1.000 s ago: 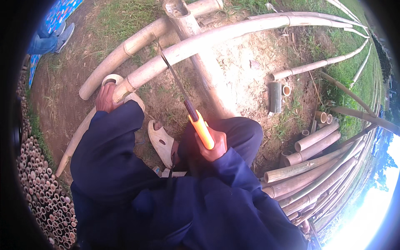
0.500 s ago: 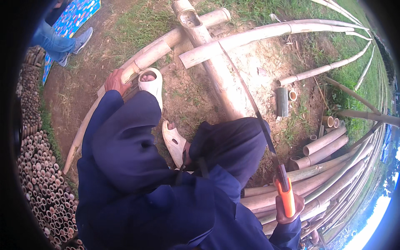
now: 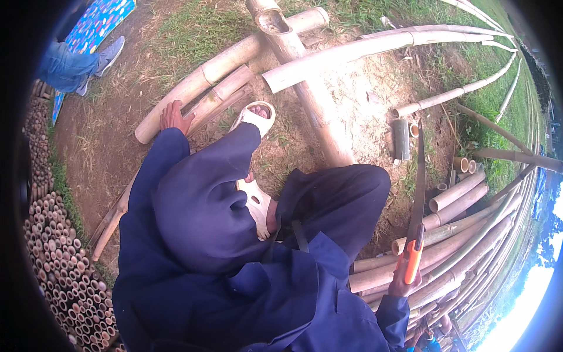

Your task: The person uses a hand saw to cut bamboo poles into shorter sections. They position each pole on a makeshift stand, saw through it, and then move the cut pieces aside. The process is repeated for multiple bamboo poles.

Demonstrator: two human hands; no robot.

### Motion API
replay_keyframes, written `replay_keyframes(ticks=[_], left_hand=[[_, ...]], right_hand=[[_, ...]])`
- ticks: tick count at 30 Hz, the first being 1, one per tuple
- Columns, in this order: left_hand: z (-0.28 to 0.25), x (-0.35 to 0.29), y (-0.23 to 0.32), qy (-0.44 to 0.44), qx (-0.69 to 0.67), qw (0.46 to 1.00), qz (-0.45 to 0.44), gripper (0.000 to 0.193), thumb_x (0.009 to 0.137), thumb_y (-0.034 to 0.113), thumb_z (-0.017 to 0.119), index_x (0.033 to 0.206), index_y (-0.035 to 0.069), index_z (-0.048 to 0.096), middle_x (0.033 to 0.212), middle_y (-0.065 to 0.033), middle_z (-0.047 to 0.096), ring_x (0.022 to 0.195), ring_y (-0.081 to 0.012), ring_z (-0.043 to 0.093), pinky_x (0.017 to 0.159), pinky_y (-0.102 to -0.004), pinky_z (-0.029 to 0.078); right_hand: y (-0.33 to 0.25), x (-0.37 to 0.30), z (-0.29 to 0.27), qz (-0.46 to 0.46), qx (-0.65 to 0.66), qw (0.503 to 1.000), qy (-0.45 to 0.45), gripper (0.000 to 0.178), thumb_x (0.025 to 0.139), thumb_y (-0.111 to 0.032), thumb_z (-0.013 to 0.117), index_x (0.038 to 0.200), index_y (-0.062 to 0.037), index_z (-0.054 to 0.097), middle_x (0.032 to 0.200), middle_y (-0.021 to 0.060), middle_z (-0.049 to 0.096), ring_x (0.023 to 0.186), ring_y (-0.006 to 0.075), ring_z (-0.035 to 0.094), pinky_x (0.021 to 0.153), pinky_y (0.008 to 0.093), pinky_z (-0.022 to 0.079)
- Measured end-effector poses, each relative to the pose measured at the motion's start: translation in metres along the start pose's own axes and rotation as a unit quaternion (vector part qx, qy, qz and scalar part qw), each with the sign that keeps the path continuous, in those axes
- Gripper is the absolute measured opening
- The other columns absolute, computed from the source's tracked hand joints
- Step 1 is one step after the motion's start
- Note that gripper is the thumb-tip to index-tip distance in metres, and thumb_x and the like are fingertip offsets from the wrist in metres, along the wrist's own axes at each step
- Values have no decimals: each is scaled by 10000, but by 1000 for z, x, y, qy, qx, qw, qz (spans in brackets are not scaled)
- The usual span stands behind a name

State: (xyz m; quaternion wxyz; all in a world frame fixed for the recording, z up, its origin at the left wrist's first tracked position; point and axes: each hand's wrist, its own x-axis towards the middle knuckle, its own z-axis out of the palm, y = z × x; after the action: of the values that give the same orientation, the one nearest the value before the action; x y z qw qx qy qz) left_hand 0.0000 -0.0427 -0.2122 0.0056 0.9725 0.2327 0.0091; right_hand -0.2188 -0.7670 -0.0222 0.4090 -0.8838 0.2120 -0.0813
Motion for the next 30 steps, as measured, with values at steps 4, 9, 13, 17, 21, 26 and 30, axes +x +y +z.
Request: replay_keyframes(ticks=[4,9,13,17,21,26,30], left_hand=[[16,-29,-19,2,-35,998,60,425,872,412,773,1132,117,613,1132,-107,641,1124,-299,618,954,-446,491],[81,-58,-42,-22,-130,988,82,310,882,350,755,1057,123,639,1107,-117,658,1064,-313,643,926,-472,514],[76,-51,-11,15,-130,991,-6,363,902,395,730,1107,106,654,1251,-128,616,1187,-323,593,1015,-478,467],[83,-35,-31,-11,-112,992,-58,424,902,475,711,1057,80,707,1258,-176,606,1210,-362,580,1037,-503,438],[85,-39,-35,-79,-121,988,-45,448,917,502,687,1048,77,736,1269,-169,605,1238,-374,557,1049,-516,428],[73,-34,-43,-100,-101,989,-46,458,948,507,656,1261,177,713,1234,-124,625,1210,-340,578,1082,-512,425],[95,-38,-73,-49,-66,992,-96,410,948,471,659,1213,161,711,1217,-137,684,1209,-344,601,1063,-511,437]], right_hand=[[-2,2,21,-27,-47,998,-34,278,1001,-64,605,1226,92,654,960,133,736,986,230,719,891,356,553],[-4,-1,52,-108,-92,990,20,279,998,-56,621,1247,63,665,997,148,763,966,207,738,885,326,556],[48,2,69,-61,-77,988,121,138,971,-97,693,1065,4,693,779,73,677,708,162,638,683,337,518],[93,11,87,11,-193,977,87,175,958,-166,720,1041,-18,677,779,93,654,698,192,631,669,361,518],[130,21,121,16,-171,985,8,220,884,-165,739,1054,-40,674,892,135,700,805,314,695,744,396,545],[136,50,120,8,-323,931,-170,230,855,-123,719,1066,-53,662,946,133,711,868,290,714,766,386,563],[142,75,99,0,-354,910,-217,252,831,-90,704,1076,-63,652,990,133,719,919,271,729,783,379,578]])
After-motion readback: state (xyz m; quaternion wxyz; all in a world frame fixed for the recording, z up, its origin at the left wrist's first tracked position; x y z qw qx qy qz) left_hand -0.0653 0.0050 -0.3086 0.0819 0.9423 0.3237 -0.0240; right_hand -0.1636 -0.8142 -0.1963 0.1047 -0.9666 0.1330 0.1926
